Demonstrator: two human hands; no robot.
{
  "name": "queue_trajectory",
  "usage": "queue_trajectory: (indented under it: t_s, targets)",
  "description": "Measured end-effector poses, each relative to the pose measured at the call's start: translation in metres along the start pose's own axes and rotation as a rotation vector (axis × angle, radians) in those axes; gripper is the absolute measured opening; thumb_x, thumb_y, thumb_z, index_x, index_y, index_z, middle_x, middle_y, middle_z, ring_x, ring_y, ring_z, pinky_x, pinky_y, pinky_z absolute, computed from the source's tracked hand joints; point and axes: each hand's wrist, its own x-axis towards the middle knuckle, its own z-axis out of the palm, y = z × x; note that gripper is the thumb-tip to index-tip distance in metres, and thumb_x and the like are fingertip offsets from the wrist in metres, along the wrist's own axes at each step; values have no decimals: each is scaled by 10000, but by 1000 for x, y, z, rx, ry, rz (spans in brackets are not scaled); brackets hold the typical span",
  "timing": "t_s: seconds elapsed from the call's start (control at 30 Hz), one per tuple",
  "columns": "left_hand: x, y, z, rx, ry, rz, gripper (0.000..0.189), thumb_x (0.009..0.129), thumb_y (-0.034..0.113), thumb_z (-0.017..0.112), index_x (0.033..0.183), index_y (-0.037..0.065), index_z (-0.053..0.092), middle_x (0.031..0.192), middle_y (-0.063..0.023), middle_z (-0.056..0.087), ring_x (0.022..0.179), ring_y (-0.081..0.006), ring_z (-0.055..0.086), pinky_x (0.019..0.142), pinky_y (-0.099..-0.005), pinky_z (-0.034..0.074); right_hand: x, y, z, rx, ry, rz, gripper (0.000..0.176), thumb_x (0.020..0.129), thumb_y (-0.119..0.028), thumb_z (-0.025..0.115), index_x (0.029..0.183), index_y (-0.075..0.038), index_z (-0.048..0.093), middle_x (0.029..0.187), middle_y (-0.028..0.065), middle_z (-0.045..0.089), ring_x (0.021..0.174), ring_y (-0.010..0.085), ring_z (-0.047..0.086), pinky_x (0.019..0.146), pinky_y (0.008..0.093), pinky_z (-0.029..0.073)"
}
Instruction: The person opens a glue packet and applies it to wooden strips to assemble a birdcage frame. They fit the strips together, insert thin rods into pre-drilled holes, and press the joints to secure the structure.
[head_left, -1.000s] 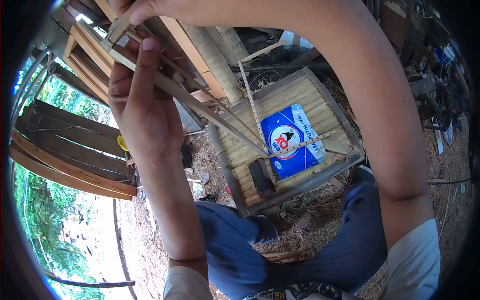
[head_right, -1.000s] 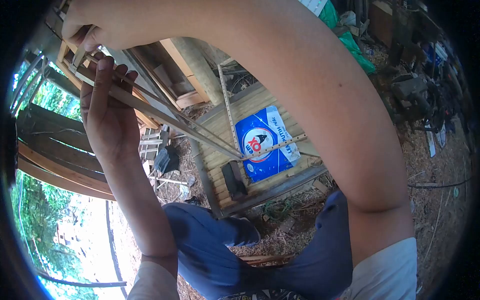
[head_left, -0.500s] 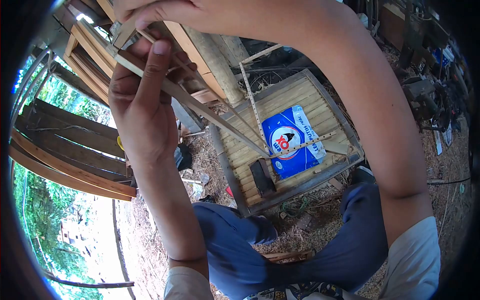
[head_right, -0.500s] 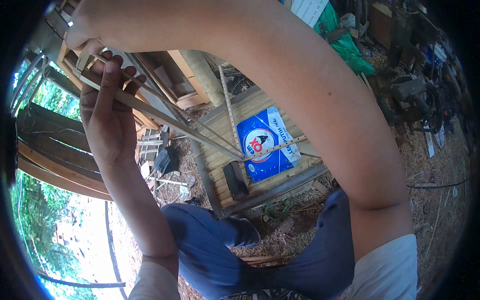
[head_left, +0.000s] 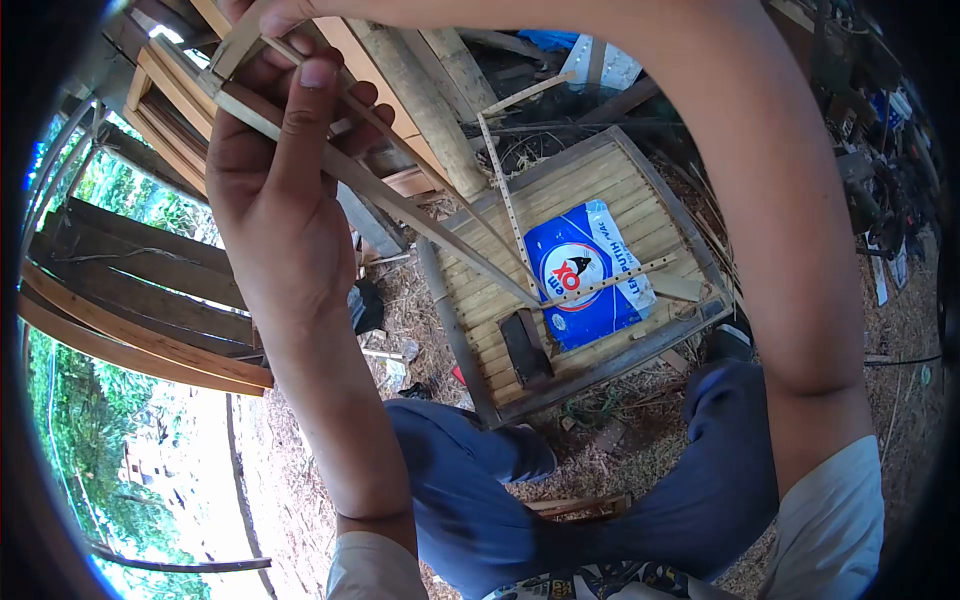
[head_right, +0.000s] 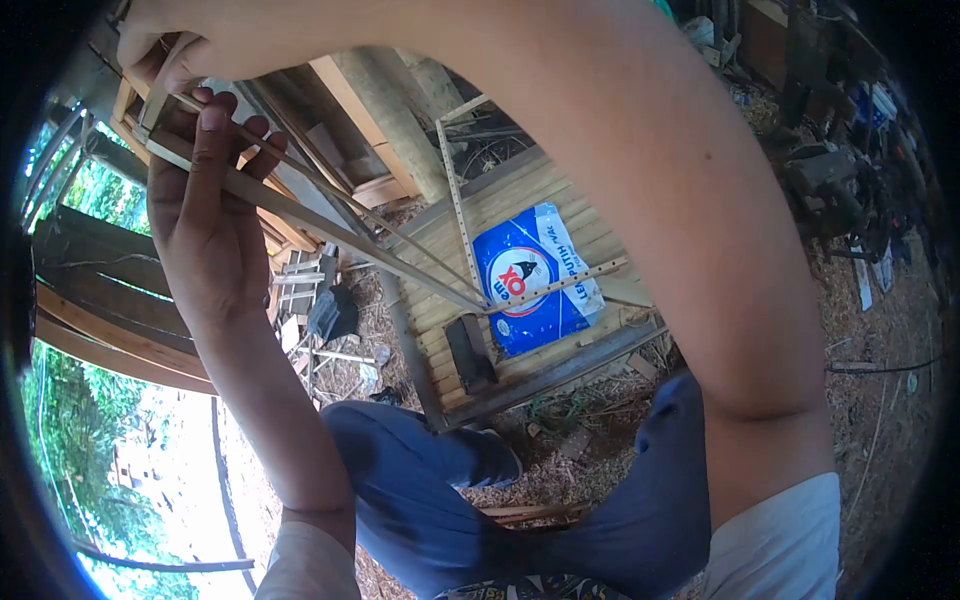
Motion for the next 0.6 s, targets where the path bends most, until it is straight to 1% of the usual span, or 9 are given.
queue_trajectory:
  t_s: [0.03, 0.1, 0.23, 0.3, 0.33, 0.4, 0.47, 0.53, 0.6]
  targets:
    - [0, 0, -2, 36, -27, 1, 235, 1032, 125, 601, 1234, 8, 579, 1127, -121, 672, 958, -194, 678, 857, -387, 590, -4, 16, 0, 107, 15, -114, 123, 940, -79, 640, 950, -3, 737, 666, 90, 685, 570, 159, 647, 578, 320, 524]
    - [-2, 1, 4, 66, -26, -1, 241, 1047, 147, 577, 1242, 5, 571, 1099, -113, 666, 942, -185, 668, 861, -395, 589, -3, 29, 1, 174, 21, -236, 124, 938, -83, 646, 943, 0, 738, 652, 90, 680, 560, 160, 640, 573, 324, 520]
    - [-3, -1, 8, 93, -9, -8, 250, 1070, 180, 533, 1246, 5, 562, 1057, -102, 652, 923, -181, 657, 850, -401, 587, 0, 39, 2, 64, 34, -262, 142, 936, -98, 656, 907, 12, 741, 649, 101, 675, 551, 170, 630, 577, 329, 520]
    - [-4, 3, 8, 97, -25, -47, 249, 1071, 187, 532, 1234, 2, 566, 1058, -100, 655, 925, -186, 659, 848, -398, 588, 0, 27, 3, 6, 46, -157, 151, 933, -106, 664, 896, 15, 745, 645, 108, 671, 546, 176, 622, 584, 330, 520]
    - [-4, 4, 7, 99, -33, -66, 249, 1072, 191, 532, 1228, 1, 568, 1058, -99, 656, 926, -189, 660, 847, -397, 589, 0, 14, 2, -39, 39, -46, 153, 932, -109, 668, 892, 16, 747, 644, 111, 669, 545, 179, 618, 589, 330, 521]
    - [-4, 1, 4, 89, -59, -49, 244, 1071, 196, 536, 1211, -1, 573, 1051, -95, 658, 924, -190, 659, 839, -394, 587, -2, 12, 2, -14, 59, -45, 152, 928, -114, 676, 893, 13, 751, 642, 114, 667, 546, 184, 611, 596, 329, 521]
    - [-4, 0, 3, 87, -82, -39, 241, 1071, 200, 538, 1196, -3, 576, 1045, -93, 659, 919, -189, 656, 826, -388, 583, -3, 36, 5, 99, 109, -252, 146, 926, -115, 681, 900, 8, 756, 647, 112, 670, 551, 182, 608, 600, 327, 521]
    - [-4, 2, 3, 93, -98, -31, 239, 1072, 203, 539, 1183, -5, 579, 1040, -92, 659, 912, -187, 653, 806, -379, 577, 4, 57, 12, 144, 147, -442, 139, 924, -111, 681, 900, 1, 760, 667, 104, 681, 557, 172, 607, 604, 323, 522]
    - [-4, 1, 3, 50, -112, -25, 236, 1073, 203, 537, 1177, -5, 578, 1040, -93, 658, 910, -184, 649, 790, -373, 568, 6, 62, 11, 177, 113, -523, 134, 924, -105, 677, 910, -2, 762, 692, 96, 694, 557, 156, 601, 603, 315, 520]
